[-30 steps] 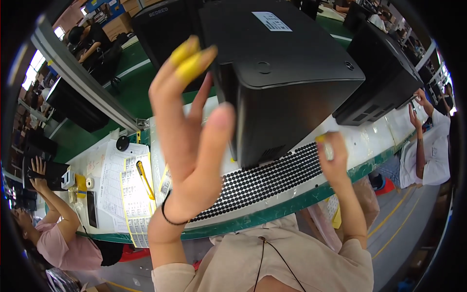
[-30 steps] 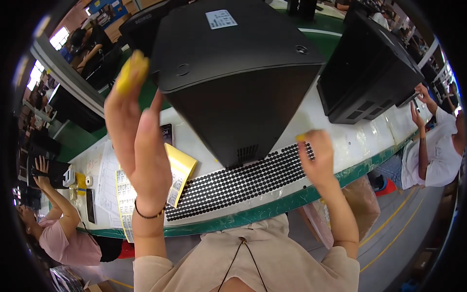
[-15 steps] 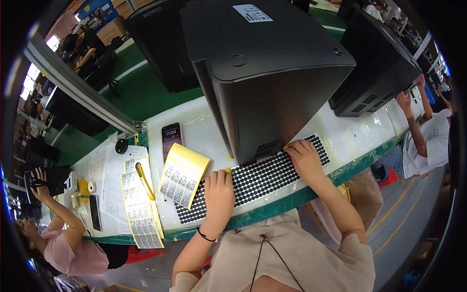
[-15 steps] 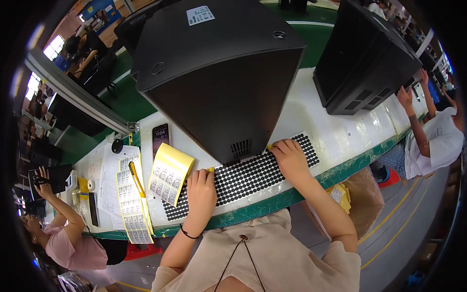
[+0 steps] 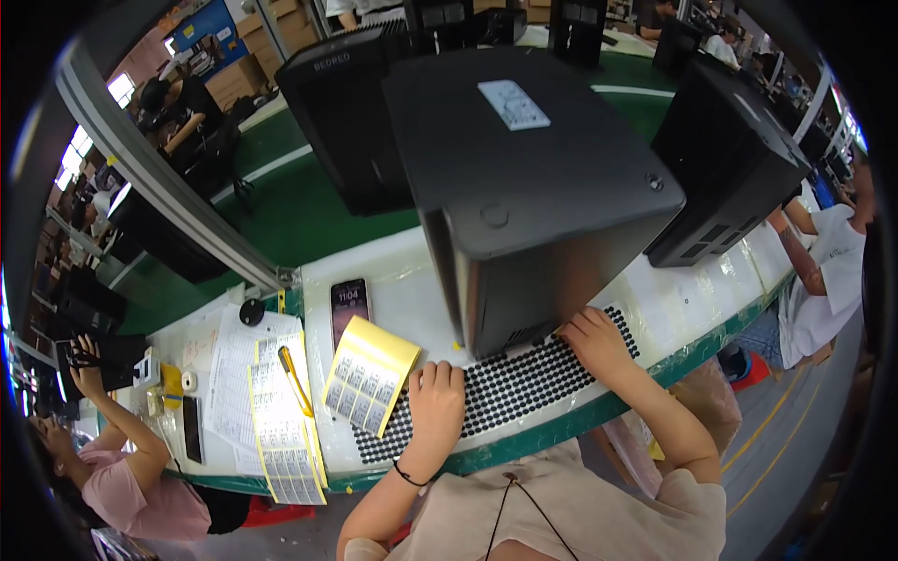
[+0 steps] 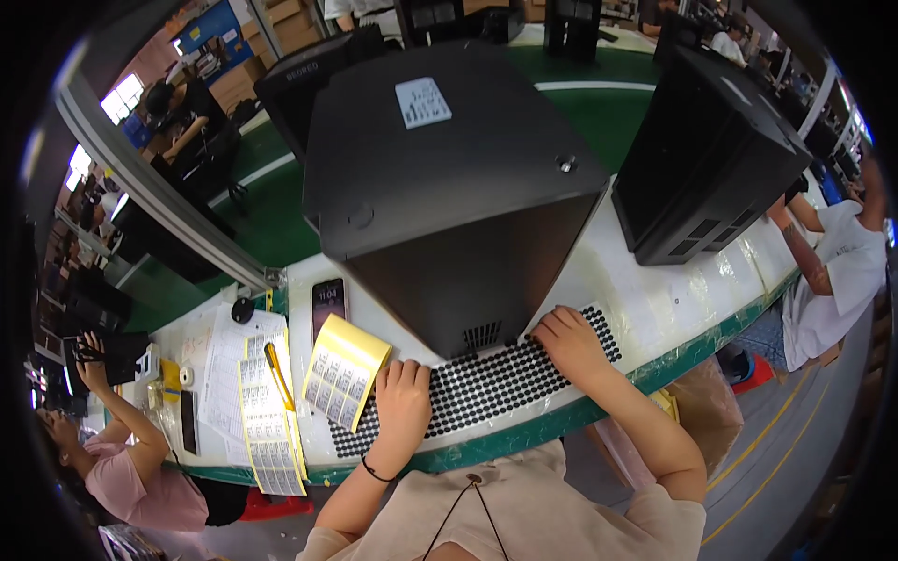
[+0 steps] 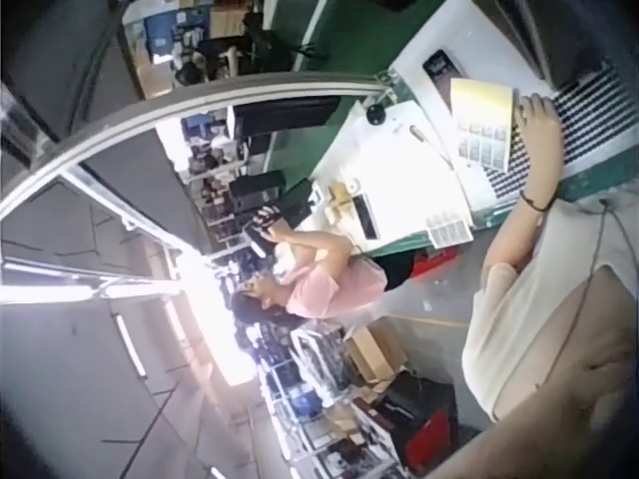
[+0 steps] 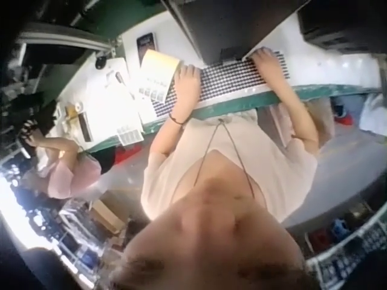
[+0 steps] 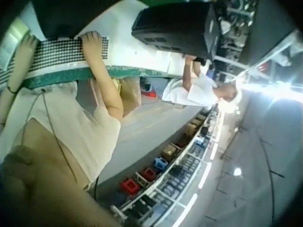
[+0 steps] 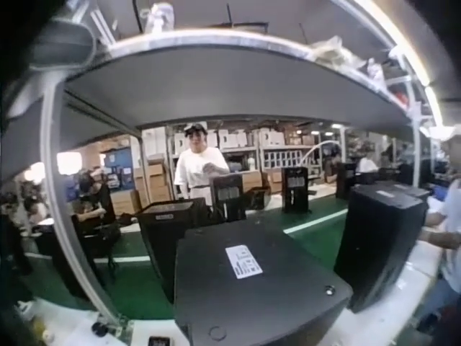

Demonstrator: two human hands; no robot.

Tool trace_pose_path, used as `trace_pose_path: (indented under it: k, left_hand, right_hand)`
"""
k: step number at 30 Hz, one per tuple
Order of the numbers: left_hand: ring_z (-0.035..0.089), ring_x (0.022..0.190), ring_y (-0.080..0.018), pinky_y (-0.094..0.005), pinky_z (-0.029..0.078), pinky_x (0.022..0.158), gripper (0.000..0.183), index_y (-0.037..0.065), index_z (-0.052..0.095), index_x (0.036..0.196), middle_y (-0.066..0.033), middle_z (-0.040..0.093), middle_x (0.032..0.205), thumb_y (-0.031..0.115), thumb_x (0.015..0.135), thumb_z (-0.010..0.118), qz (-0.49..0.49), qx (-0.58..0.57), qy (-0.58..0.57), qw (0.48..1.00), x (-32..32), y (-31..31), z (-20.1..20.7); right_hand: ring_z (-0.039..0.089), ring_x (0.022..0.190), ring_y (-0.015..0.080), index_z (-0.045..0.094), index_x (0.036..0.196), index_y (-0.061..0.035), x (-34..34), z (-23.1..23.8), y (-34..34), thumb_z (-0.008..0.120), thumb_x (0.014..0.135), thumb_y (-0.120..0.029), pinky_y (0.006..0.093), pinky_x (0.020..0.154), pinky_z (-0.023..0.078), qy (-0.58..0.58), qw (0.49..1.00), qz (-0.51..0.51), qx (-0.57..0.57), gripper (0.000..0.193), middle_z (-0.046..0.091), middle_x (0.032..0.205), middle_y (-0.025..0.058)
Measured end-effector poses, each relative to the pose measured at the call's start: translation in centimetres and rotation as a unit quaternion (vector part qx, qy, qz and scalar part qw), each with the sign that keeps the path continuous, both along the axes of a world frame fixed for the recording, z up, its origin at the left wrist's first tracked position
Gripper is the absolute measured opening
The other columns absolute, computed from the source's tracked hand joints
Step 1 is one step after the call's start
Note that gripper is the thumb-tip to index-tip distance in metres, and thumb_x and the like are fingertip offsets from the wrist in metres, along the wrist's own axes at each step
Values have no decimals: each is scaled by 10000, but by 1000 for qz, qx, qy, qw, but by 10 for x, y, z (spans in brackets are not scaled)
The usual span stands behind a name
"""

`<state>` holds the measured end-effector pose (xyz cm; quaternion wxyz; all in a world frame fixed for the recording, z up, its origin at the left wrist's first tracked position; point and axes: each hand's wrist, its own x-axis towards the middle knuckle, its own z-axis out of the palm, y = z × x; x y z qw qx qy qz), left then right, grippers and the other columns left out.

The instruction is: Applying identification and compliance labels to the casing of electronic devices on a manufacturing assembly line.

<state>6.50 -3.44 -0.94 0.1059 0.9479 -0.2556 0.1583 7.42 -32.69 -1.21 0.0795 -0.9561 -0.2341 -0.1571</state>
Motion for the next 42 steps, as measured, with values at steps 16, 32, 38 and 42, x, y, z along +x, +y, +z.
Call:
trace_pose_path:
  k: [16,32,38,42]
  left_hand:
    - [363,610,-37,-199,296,550,125,40,466,949,33,433,672,17,912,583,25,-482,211,850,26,7,69]
    - [264,522,-2,-203,195,492,87,15,492,918,75,358,544,2,920,577,29,-582,285,761,25,12,87]
    - [390,536,10,-163,274,515,111,23,501,967,44,528,600,-16,907,586,59,-600,209,770,26,19,122]
    - [435,579,12,-148,308,547,136,35,497,985,37,576,659,-20,900,587,-16,-608,83,789,47,35,167]
  right_hand:
    - [520,879,119,549,955,-6,147,269,1,624,892,-142,266,851,413,-128,913,108,373,167,548,874,23]
    - [571,815,173,523,920,-5,181,298,18,622,879,-108,304,768,455,-146,965,145,162,148,580,854,69]
    - [580,782,175,507,947,-13,169,298,23,590,883,-39,301,760,458,-178,960,145,158,109,572,839,73]
    - [586,807,152,502,955,-11,165,290,22,560,924,-54,290,779,457,-144,939,176,260,78,587,833,64]
